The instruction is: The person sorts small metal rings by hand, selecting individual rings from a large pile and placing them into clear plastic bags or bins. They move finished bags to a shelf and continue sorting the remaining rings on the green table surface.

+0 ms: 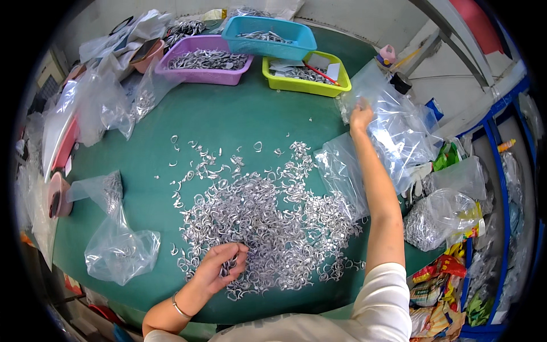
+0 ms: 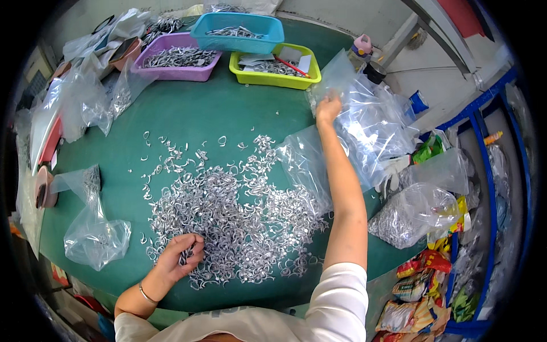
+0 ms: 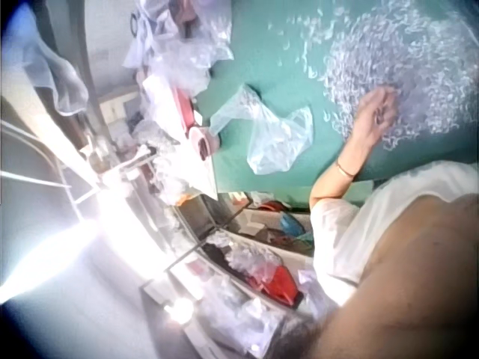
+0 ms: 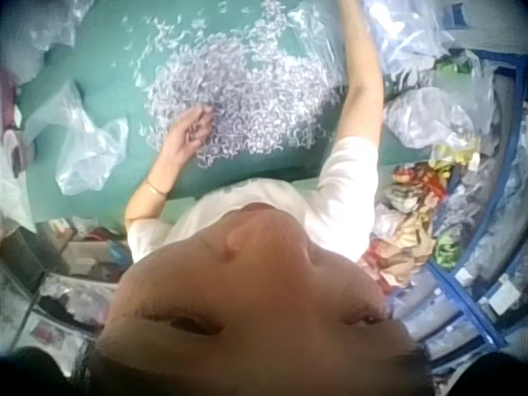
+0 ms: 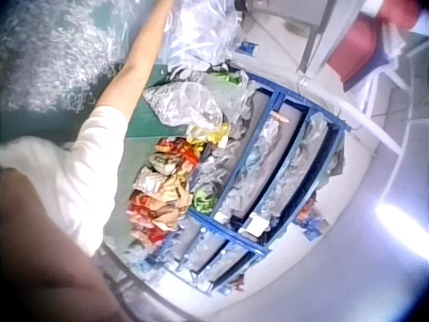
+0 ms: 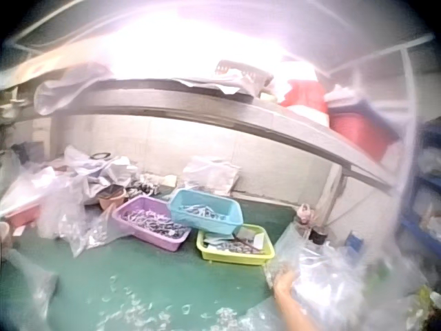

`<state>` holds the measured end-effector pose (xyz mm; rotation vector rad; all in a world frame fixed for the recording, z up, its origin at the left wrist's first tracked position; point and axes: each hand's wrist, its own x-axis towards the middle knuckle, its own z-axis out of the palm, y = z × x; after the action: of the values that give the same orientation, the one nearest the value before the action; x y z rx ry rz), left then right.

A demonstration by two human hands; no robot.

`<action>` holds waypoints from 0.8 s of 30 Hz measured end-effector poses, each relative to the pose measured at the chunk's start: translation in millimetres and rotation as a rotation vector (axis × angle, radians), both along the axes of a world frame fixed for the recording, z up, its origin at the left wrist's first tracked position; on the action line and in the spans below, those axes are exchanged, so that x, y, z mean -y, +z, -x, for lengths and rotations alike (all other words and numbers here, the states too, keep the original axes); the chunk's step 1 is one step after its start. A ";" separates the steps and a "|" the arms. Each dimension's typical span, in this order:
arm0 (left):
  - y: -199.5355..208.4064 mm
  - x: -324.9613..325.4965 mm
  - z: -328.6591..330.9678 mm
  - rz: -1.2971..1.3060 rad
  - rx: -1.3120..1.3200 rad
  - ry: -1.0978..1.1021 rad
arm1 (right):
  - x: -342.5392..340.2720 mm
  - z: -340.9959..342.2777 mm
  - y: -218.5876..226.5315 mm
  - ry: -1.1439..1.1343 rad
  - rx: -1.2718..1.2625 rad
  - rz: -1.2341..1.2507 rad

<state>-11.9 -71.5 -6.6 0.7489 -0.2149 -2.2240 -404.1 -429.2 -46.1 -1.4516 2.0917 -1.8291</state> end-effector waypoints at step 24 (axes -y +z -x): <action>1.0 -0.6 -0.3 -0.003 0.019 0.020 | -13.4 99.1 80.6 -0.461 -0.371 -0.371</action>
<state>-11.6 -70.9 -5.6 0.7712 -0.2128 -2.1999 -503.2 -415.8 34.5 -1.3733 2.9527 -1.2103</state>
